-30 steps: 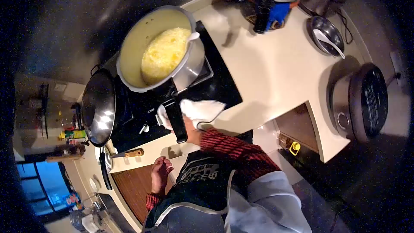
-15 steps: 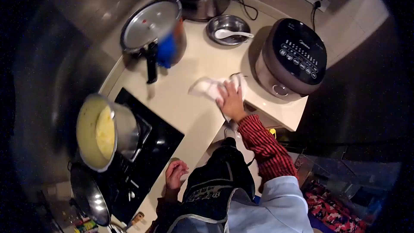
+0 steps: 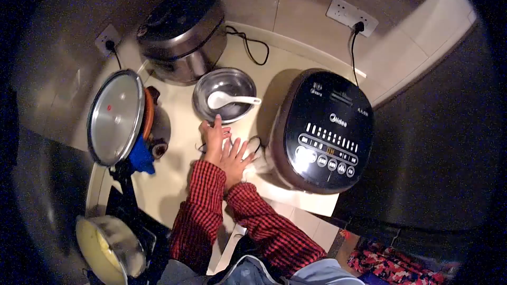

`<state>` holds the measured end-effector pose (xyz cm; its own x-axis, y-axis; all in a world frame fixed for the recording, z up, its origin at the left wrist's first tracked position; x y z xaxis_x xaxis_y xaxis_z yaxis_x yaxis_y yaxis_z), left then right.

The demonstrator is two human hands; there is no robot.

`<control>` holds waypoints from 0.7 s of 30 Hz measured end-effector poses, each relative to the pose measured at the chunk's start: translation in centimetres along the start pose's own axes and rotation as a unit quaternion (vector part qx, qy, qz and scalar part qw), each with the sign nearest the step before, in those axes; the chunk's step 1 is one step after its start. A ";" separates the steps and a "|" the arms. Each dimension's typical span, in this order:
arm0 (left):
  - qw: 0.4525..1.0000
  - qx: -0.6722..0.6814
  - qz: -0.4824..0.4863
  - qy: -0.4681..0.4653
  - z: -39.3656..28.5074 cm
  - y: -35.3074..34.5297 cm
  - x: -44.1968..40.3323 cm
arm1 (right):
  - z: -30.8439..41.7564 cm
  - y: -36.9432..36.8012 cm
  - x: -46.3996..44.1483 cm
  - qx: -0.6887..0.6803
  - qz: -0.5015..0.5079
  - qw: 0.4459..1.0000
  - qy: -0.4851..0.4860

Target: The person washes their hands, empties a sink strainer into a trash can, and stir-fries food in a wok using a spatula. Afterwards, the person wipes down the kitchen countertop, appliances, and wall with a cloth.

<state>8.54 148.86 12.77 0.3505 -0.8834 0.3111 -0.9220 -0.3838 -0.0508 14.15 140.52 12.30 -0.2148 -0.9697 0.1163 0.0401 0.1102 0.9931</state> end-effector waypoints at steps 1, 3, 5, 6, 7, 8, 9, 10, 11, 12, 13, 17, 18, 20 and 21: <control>0.999 0.032 0.037 0.021 2.4 -0.9 -2.6 | 0.0 -0.4 -0.5 -0.032 -0.004 0.999 0.004; 0.999 0.023 0.038 -0.006 3.5 -0.6 -5.2 | 0.0 -1.2 -1.5 -0.067 -0.004 0.998 0.008; 0.999 0.036 0.000 -0.013 2.3 0.5 -4.6 | 0.3 -0.8 -2.1 -0.095 -0.030 0.995 0.008; 0.998 0.046 -0.008 -0.029 1.0 1.3 -3.4 | 0.4 -0.6 -2.4 -0.100 -0.029 0.995 0.007; 0.999 0.016 0.029 -0.030 0.3 2.1 -2.4 | 0.3 -0.6 -2.6 -0.130 -0.018 0.991 0.007; 0.995 0.099 0.015 0.003 -2.0 2.6 0.7 | 0.3 -0.5 -2.7 -0.161 -0.006 0.987 0.007; 0.994 0.089 0.059 0.029 -1.7 3.8 2.0 | 0.5 -0.5 -3.0 -0.153 0.090 0.984 0.005; 0.988 0.127 0.062 -0.064 -0.8 5.8 2.6 | 0.9 -0.7 -2.8 -0.107 0.271 0.956 0.043; 0.990 0.107 0.082 -0.041 -0.9 7.4 4.4 | 1.6 -2.2 -2.9 -0.113 0.272 0.954 0.045; 0.994 0.070 0.061 -0.061 -3.4 8.7 8.1 | 2.2 -3.6 -4.3 -0.362 0.153 0.919 0.027; 0.995 0.096 0.021 -0.018 -1.5 11.1 9.2 | 1.8 -5.4 -5.3 -0.582 0.023 0.813 0.007; 0.996 0.009 -0.077 0.046 1.8 18.0 16.6 | 1.8 -0.6 -7.2 -0.175 -0.082 0.981 -0.024; 0.996 0.009 -0.080 0.027 1.1 18.6 17.8 | 2.1 0.8 -7.6 -0.182 -0.069 0.981 -0.023; 0.990 0.027 -0.124 0.057 3.3 21.2 19.9 | 3.4 1.6 -9.8 -0.172 -0.052 0.984 0.003; 0.979 0.044 -0.166 0.108 5.6 23.0 21.1 | 4.0 1.7 -11.2 -0.176 -0.063 0.982 0.015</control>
<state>-4.39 119.89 12.81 0.5763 -0.6326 0.5174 -0.7423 -0.6700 0.0076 12.76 152.45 12.69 -0.2112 -0.9773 -0.0139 0.3515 -0.0892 0.9319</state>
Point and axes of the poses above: each hand's wrist, its own x-axis away from the middle knuckle, its own y-axis out of the back of the hand, z = x × y, the point moved 8 cm from there along -x, towards the middle knuckle, and after that the axes turned 6 degrees about -y, right-handed, at the moved point
